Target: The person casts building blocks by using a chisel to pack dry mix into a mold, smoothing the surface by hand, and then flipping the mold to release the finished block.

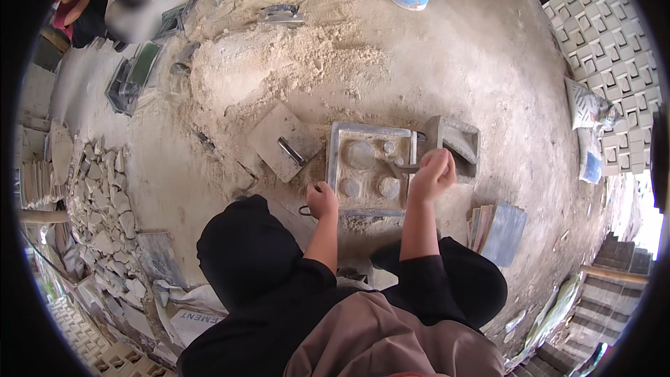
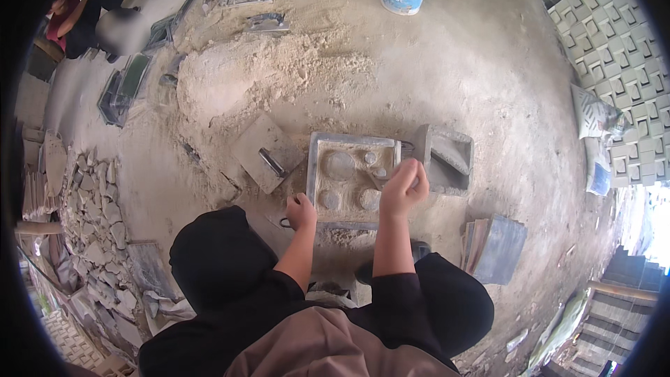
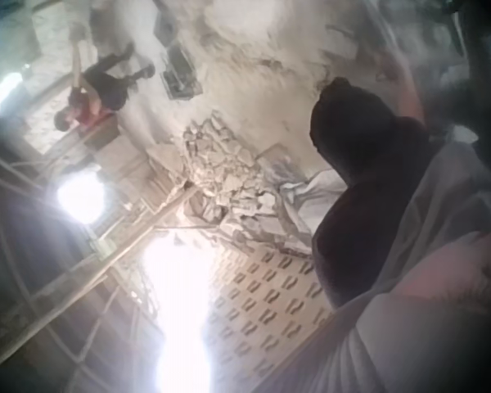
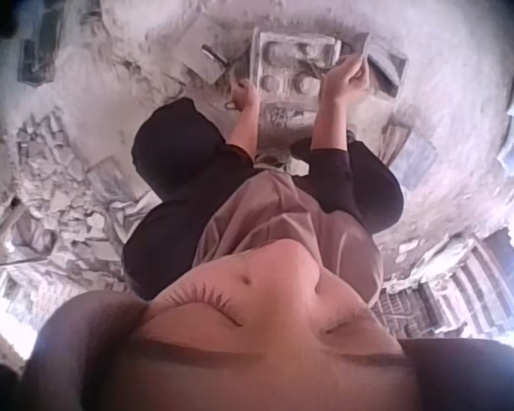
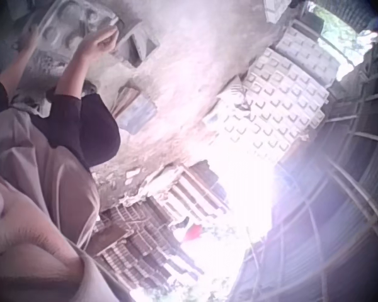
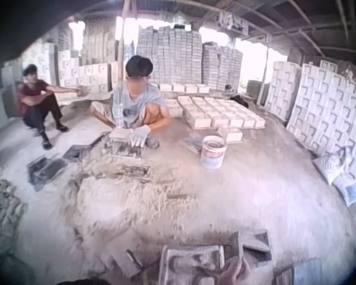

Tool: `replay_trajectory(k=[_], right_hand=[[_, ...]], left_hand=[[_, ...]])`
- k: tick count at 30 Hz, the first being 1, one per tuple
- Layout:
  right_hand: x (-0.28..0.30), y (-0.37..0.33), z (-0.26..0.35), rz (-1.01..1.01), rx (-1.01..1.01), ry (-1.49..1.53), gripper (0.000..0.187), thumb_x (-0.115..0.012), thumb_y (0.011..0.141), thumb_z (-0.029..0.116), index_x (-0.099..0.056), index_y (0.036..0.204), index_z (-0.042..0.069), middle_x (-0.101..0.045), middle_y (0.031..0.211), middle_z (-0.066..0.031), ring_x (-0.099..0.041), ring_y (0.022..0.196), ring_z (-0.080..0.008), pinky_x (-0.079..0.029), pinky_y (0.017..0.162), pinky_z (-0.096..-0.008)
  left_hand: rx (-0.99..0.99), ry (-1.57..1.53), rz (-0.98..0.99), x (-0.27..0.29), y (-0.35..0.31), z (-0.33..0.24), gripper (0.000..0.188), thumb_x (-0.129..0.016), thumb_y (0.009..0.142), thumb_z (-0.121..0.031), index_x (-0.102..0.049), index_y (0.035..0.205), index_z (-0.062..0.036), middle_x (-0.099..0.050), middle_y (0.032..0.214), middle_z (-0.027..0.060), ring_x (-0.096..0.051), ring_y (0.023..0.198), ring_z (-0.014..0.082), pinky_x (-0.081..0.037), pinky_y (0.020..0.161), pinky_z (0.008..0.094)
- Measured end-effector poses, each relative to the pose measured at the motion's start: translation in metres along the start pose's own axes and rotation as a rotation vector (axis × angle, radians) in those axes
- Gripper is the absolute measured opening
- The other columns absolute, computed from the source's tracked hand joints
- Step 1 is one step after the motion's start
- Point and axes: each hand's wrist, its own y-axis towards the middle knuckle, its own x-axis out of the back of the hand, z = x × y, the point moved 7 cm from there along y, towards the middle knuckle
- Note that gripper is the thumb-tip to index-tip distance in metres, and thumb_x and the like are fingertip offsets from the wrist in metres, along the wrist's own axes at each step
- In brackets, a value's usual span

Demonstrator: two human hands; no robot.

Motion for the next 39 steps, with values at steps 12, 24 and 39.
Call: replay_trajectory(k=[12,24,39], right_hand=[[-0.002,0.048,0.006,0.213,-0.157,0.296,0.036,-0.037,0.087,0.010,-0.028,0.052,0.009,-0.029,0.047,0.0001,-0.027,0.040,-0.0096,-0.019,0.039,-0.0244],[0.182,0.106,-0.060,-0.018,-0.391,0.252,0.035,-0.044,0.078,0.015,-0.036,0.044,0.009,-0.034,0.041,-0.0012,-0.028,0.036,-0.0096,-0.019,0.035,-0.0252],[0.174,0.101,-0.206,-0.127,-0.294,-0.135,0.032,-0.057,0.079,0.026,-0.059,0.095,-0.001,-0.060,0.078,-0.0099,-0.056,0.075,-0.0136,-0.044,0.068,-0.0273]], left_hand=[[0.021,0.084,0.000,0.003,-0.007,-0.008,0.036,-0.041,0.078,-0.033,-0.056,0.086,-0.0010,-0.060,0.087,0.0210,-0.056,0.083,0.0404,-0.042,0.072,0.0491],[-0.158,0.181,0.191,-0.025,-0.017,-0.013,0.051,-0.028,0.084,-0.036,-0.055,0.103,0.0032,-0.057,0.104,0.0251,-0.053,0.097,0.0405,-0.039,0.083,0.0459],[0.078,0.012,0.386,-0.036,0.047,0.054,0.051,-0.037,0.083,-0.044,-0.046,0.119,-0.0085,-0.047,0.121,0.0124,-0.047,0.105,0.0298,-0.038,0.083,0.0472]])
